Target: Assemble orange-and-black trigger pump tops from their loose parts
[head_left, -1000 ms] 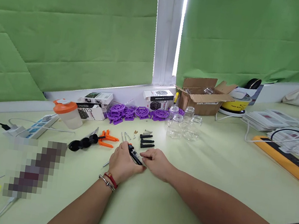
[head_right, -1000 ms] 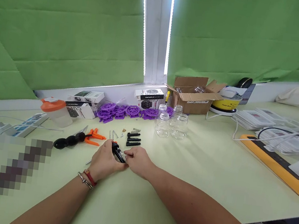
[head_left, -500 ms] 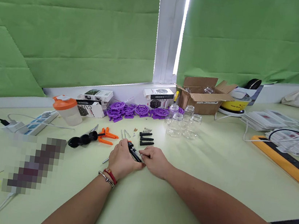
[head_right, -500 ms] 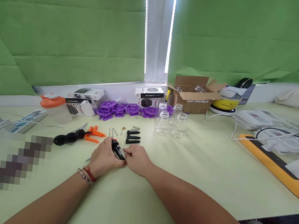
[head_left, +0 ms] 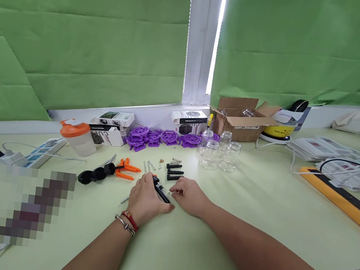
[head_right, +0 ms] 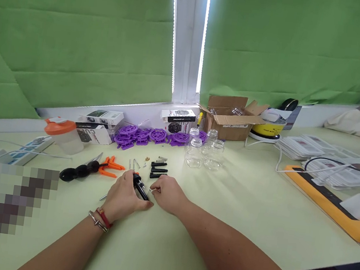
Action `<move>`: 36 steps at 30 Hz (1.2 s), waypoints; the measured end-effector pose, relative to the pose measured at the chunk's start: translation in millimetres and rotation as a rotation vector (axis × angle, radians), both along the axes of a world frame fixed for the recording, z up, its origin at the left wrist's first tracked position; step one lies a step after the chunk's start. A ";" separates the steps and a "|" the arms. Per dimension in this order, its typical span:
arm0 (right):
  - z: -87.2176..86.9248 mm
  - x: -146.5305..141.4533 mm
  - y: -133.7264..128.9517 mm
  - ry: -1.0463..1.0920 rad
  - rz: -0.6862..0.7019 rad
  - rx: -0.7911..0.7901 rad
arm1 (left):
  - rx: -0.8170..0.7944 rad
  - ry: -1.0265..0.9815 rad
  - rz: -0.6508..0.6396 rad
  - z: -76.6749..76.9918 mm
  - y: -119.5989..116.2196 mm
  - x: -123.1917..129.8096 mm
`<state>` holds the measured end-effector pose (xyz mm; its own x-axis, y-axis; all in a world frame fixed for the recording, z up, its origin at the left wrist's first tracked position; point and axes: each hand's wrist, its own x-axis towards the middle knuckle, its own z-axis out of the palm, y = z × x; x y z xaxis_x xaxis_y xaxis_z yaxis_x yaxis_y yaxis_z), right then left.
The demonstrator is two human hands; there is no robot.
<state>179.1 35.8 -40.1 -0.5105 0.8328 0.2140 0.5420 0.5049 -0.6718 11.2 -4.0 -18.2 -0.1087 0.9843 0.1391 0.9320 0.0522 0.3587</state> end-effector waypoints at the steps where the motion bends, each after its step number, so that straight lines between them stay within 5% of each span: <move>1: 1.4 -0.2 -1.7 -0.039 0.043 0.032 | -0.005 0.004 -0.005 0.0 -0.4 -0.5; 4: 6.7 -1.3 -6.8 -0.183 0.128 0.133 | -0.027 0.030 -0.009 1.2 -2.4 -3.7; 10: 12.1 0.0 -7.1 -0.296 0.006 0.177 | -0.074 0.077 -0.022 8.4 -6.4 -11.2; 15: 12.8 -3.0 -9.1 -0.438 0.044 0.233 | -0.093 0.069 -0.036 13.0 -8.1 -13.3; 24: 20.5 -42.4 16.3 -0.619 0.003 0.502 | -0.112 0.059 -0.025 12.6 -7.2 -18.2; 29: 25.6 -59.6 25.4 -0.585 -0.063 0.425 | -0.118 0.065 -0.017 12.4 -7.7 -18.3; 32: 28.9 -56.3 11.5 -0.497 -0.060 0.385 | -0.111 0.070 -0.015 11.2 -7.5 -17.7; 36: 26.4 -41.2 -12.7 -0.373 -0.016 0.140 | -0.080 0.077 0.018 7.7 -7.0 -14.6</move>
<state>137.9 23.0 -13.7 -0.5619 0.8172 0.1287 0.7443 0.5672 -0.3526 -3.5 -11.0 -10.5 -0.1186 0.9906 0.0688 0.9552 0.0949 0.2805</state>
